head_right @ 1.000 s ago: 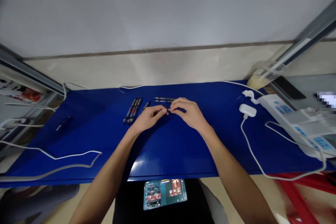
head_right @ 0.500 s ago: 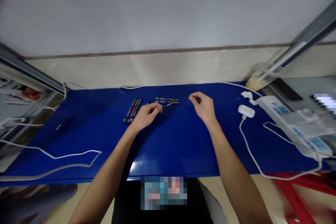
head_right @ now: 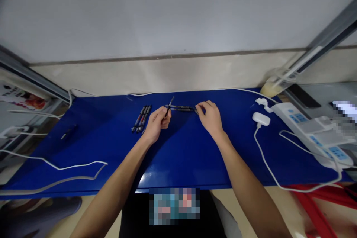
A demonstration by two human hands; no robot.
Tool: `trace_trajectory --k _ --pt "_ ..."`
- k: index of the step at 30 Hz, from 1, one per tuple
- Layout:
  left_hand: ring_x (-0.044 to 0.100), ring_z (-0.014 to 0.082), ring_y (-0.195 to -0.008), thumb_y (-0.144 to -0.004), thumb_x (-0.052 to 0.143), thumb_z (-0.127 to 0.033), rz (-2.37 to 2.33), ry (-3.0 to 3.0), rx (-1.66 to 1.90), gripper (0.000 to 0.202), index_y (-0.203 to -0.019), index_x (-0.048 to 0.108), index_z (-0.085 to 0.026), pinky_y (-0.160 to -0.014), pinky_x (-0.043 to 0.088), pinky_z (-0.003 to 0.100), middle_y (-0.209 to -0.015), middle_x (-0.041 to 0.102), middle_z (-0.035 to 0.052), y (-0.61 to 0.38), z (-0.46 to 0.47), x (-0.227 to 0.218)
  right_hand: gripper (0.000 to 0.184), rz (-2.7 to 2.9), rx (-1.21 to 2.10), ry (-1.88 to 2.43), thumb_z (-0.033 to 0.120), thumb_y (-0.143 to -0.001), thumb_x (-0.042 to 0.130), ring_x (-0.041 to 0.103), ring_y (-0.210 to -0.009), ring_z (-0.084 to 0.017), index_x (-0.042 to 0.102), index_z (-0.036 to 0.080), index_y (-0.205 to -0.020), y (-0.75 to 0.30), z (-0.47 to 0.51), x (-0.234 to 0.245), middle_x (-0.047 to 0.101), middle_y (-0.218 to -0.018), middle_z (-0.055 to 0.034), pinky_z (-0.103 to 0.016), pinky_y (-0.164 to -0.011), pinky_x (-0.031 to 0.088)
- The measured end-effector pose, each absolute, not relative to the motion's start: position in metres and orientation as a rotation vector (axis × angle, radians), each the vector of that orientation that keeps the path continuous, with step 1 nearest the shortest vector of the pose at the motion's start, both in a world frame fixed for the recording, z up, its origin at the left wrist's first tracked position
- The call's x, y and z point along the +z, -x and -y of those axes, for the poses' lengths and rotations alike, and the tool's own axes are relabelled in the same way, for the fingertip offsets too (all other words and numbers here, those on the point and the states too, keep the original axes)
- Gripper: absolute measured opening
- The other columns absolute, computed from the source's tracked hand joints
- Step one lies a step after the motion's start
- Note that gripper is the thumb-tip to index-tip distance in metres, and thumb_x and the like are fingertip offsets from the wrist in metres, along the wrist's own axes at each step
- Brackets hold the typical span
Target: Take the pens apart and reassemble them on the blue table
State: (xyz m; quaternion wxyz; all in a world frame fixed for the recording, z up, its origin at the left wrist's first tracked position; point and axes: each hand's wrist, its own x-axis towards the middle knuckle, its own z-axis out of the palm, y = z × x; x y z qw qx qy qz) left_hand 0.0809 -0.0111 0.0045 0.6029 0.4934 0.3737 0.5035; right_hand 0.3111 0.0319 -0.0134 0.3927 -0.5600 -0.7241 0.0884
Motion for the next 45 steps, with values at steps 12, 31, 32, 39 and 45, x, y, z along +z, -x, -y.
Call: trace_trajectory --k 12,31,32,39,45 --pt "0.051 0.0105 -0.059 -0.102 0.040 -0.042 -1.446 -2.194 0.941 0.035 -0.090 0.067 -0.022 -0.060 0.031 0.024 -0.069 0.059 -0.0023 -0.081 0.019 0.004 0.043 1.799 0.839 1.181 0.047 -0.101 0.045 0.063 -0.065 -0.015 0.067 0.019 -0.077 -0.286 -0.004 0.019 0.067 -0.069 -0.0031 -0.028 -0.065 0.045" --pt "0.042 0.0114 -0.050 -0.098 0.044 -0.051 -1.837 -2.037 0.902 0.050 -0.059 0.049 -0.020 -0.055 0.022 0.027 -0.052 0.048 -0.0024 -0.076 0.013 0.005 0.019 1.635 1.084 1.182 0.039 -0.086 0.070 0.062 -0.066 -0.016 0.072 0.020 -0.085 -0.285 -0.012 0.007 0.071 -0.076 -0.0031 -0.030 -0.063 0.048" --pt "0.041 0.0113 -0.049 -0.097 0.044 -0.052 -1.827 -2.010 0.913 0.051 -0.057 0.047 -0.020 -0.055 0.021 0.027 -0.050 0.045 -0.0026 -0.076 0.012 0.005 0.023 1.657 1.080 1.192 0.041 -0.087 0.068 0.062 -0.065 -0.016 0.072 0.020 -0.082 -0.285 -0.011 0.009 0.070 -0.074 -0.0033 -0.030 -0.063 0.048" --pt "0.034 0.0112 -0.048 -0.095 0.048 -0.052 -1.768 -1.919 0.981 0.052 -0.055 0.043 -0.020 -0.054 0.019 0.028 -0.049 0.040 -0.0029 -0.075 0.011 0.003 0.042 1.710 1.037 1.229 0.051 -0.094 0.056 0.061 -0.061 -0.016 0.065 0.019 -0.068 -0.285 -0.007 0.017 0.064 -0.063 -0.0027 -0.030 -0.061 0.047" --pt "0.031 0.0102 -0.051 -0.094 0.048 -0.054 -1.676 -1.851 1.047 0.053 -0.055 0.038 -0.019 -0.054 0.020 0.027 -0.052 0.033 -0.0042 -0.070 0.007 0.001 0.024 1.654 1.067 1.197 0.043 -0.088 0.066 0.062 -0.066 -0.016 0.071 0.019 -0.084 -0.291 -0.015 0.010 0.072 -0.078 -0.0047 -0.030 -0.061 0.046"
